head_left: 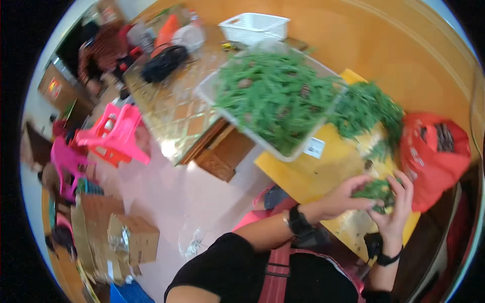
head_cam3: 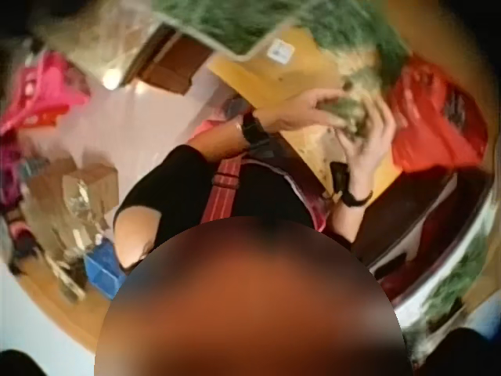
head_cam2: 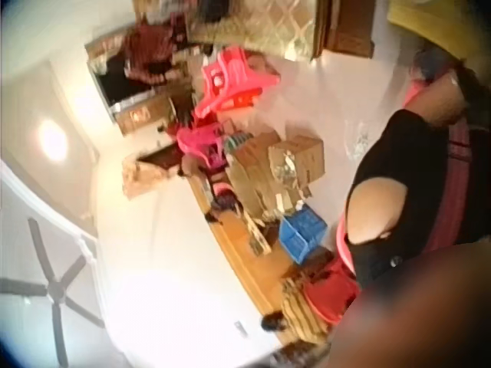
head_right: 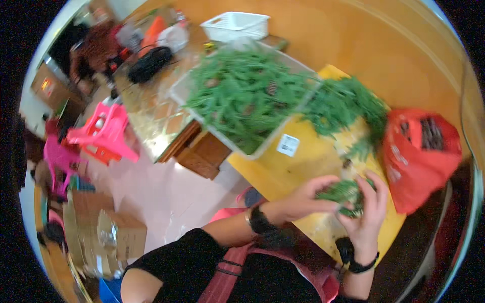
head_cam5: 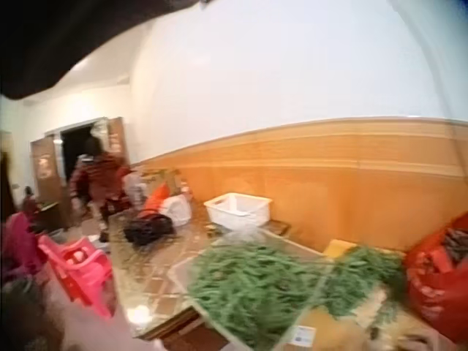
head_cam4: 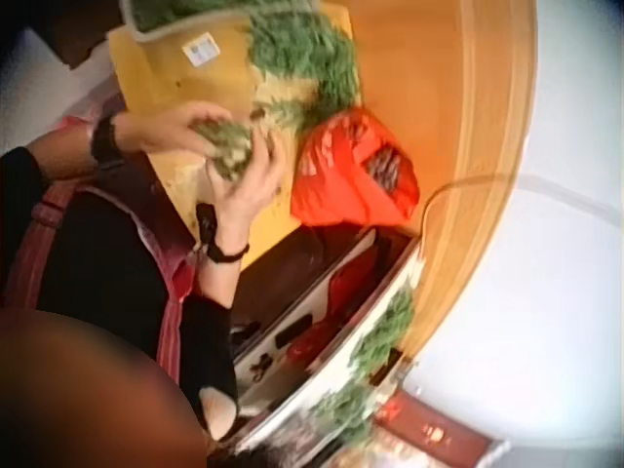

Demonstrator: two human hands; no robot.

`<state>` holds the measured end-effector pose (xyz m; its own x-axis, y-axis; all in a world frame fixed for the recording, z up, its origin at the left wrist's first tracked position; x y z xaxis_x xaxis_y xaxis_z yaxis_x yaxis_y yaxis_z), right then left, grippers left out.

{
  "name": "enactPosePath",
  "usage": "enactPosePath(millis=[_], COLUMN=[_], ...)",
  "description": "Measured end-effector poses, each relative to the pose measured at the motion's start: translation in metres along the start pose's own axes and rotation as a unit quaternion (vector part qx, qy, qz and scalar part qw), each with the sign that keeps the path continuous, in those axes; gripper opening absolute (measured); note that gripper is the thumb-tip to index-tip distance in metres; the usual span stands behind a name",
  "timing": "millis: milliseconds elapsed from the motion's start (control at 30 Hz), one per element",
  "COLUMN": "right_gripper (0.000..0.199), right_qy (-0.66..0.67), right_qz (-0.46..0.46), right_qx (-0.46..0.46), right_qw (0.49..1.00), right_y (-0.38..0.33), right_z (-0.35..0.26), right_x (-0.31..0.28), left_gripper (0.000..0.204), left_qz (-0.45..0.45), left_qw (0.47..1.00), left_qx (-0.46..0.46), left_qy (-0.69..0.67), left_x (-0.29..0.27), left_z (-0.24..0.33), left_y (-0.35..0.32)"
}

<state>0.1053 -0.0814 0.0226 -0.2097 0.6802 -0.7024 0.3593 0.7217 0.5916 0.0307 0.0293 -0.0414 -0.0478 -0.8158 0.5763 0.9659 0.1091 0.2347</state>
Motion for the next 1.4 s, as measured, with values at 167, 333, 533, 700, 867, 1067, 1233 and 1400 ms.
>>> enactPosePath(millis=[167,333,533,700,867,1067,1233,1400], right_gripper=[0.06,0.058,0.061,0.068,0.068,0.075,0.061,0.06], right_qy=[-0.024,-0.033,-0.017,0.015,0.028,0.033,0.028,0.021], right_qz=[-0.03,-0.044,-0.048,-0.045,-0.034,-0.03,-0.036,-0.045], right_qx=[-0.011,-0.027,-0.035,-0.012,-0.023,-0.024,-0.035,-0.047], right_qw=[0.999,0.998,0.998,0.999,0.999,0.999,0.998,0.998], right_y=[0.007,0.003,0.0,-0.001,-0.001,-0.003,-0.005,-0.005], right_z=[0.002,0.004,0.004,0.004,0.006,0.007,0.01,0.012], right_x=[0.002,-0.008,-0.006,-0.002,-0.001,-0.002,-0.004,-0.005], left_gripper=[0.039,0.022,0.017,0.013,0.012,0.013,0.014,0.013], left_qz=[0.028,0.109,0.078,0.109,0.113,0.104,0.108,0.105], left_qw=[0.988,0.988,0.992,0.989,0.988,0.989,0.99,0.989], left_qx=[-0.112,-0.107,-0.1,-0.104,-0.106,-0.107,-0.096,-0.104], left_qy=[-0.104,-0.027,0.009,0.002,-0.003,-0.006,-0.006,0.009], left_x=[-0.016,-0.021,-0.024,-0.019,-0.018,-0.015,-0.014,-0.014], left_z=[0.0,-0.004,-0.003,0.002,0.003,0.005,0.006,0.007], left_y=[-0.006,-0.001,-0.006,-0.005,-0.004,-0.002,-0.002,-0.003])
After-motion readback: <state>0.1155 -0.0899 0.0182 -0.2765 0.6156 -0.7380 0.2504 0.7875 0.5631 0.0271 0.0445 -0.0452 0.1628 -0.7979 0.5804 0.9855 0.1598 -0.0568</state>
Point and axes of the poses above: each hand's wrist, its own y-axis towards the middle knuckle, its own x-axis out of the palm, z = x × y, the point moved 3 cm from there along y, towards the middle knuckle, and after that the axes turned 2 degrees about y, right-handed, at the moved point
